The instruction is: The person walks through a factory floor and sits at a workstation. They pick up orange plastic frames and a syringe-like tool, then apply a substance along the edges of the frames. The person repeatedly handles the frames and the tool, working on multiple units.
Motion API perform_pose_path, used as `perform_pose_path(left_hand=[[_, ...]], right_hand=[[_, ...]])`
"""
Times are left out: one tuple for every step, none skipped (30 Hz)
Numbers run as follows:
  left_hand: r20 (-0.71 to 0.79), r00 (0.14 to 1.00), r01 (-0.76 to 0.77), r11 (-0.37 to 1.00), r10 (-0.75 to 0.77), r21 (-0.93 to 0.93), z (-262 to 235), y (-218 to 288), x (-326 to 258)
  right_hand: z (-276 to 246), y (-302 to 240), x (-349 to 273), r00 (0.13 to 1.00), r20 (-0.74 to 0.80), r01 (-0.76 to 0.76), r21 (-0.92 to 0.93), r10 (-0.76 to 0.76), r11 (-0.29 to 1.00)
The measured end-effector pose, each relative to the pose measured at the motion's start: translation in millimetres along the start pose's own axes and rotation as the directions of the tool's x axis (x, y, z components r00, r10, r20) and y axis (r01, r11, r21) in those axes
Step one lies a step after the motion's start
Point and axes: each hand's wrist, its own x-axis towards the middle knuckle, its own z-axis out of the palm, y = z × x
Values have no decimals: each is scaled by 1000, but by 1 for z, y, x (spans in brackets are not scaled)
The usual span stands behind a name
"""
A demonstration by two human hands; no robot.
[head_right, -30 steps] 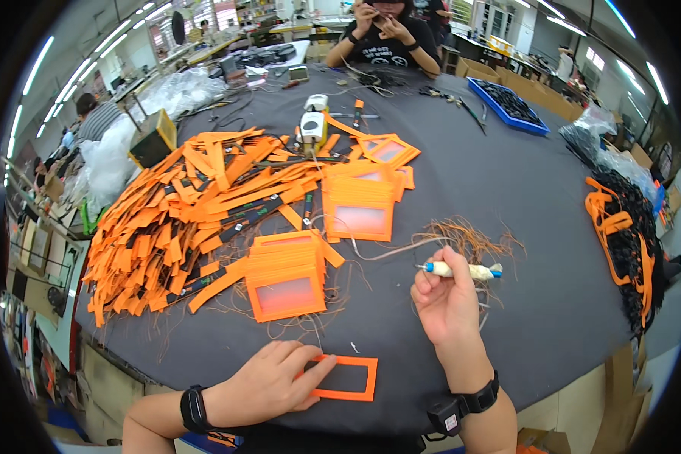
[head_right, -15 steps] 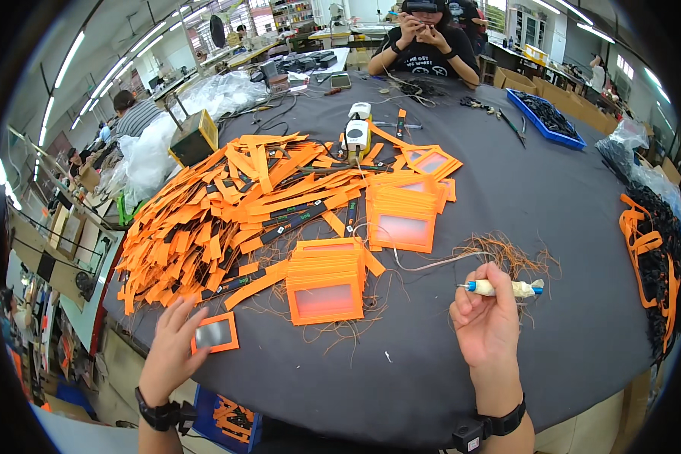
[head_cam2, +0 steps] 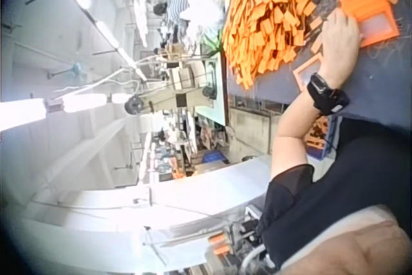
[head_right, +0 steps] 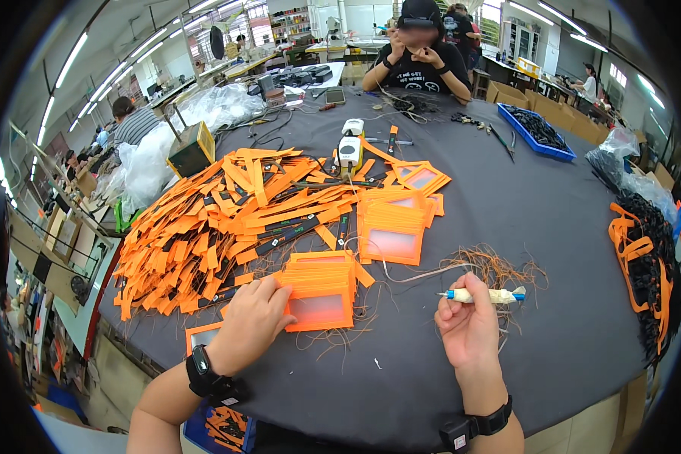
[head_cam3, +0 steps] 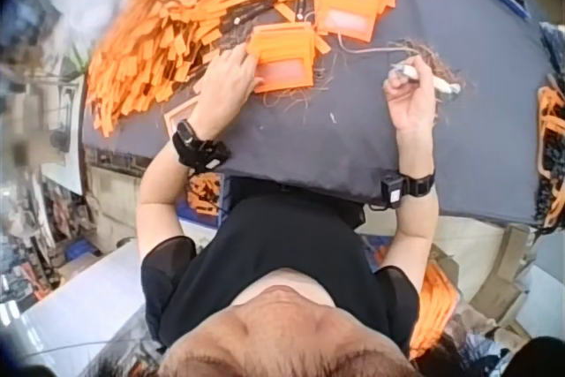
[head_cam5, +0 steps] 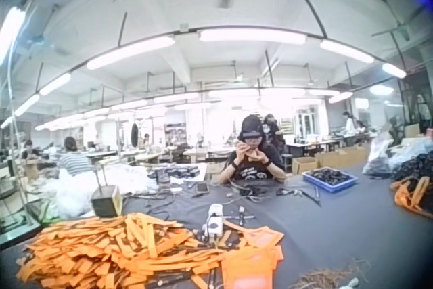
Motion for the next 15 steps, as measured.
perform_pose_path(left_hand=[[5,1000,0,1000,0,24,1,1,0],[-8,1000,2,1000,-2,30,1,1,0],[-21,1000,4,999,-4,35,2,2,0],[-33,999,4,999,-3,42,2,3,0],[-35,999,15,999,-14,34,1,3,1],[-37,999,27,999,-26,27,-1,4,2],[-39,998,40,999,-40,20,-3,4,3],[-34,997,63,996,-66,-67,-2,2,3],[-26,996,86,984,-91,-154,2,-3,4],[-17,993,108,965,-115,-239,5,-8,4],[-1,995,100,960,-104,-262,8,-11,6],[14,996,92,954,-92,-286,10,-14,7],[28,996,88,948,-84,-305,8,-16,8],[47,995,103,939,-92,-328,6,-17,10],[64,993,117,929,-100,-352,4,-18,11]], right_hand=[[1,0,-2,1000,5,-4,-2,4,1000],[2,-1,-3,1000,11,-8,-5,8,1000],[3,-1,-5,1000,17,-13,-7,13,1000],[4,-1,-6,1000,20,-8,-14,8,1000],[4,-1,-7,1000,24,-3,-22,4,1000],[5,-2,-8,1000,27,2,-29,-1,1000],[5,-1,-8,999,32,2,-29,-1,1000],[6,-1,-8,999,38,3,-30,-1,1000],[6,-1,-8,999,42,3,-30,-2,1000],[5,1,-8,999,43,13,-40,-11,999],[5,2,-8,999,44,24,-54,-21,998],[5,2,-8,998,46,36,-67,-33,997],[6,2,-9,996,66,70,-118,-62,991],[7,2,-10,992,88,106,-168,-92,980],[9,2,-11,986,111,143,-217,-121,966]])
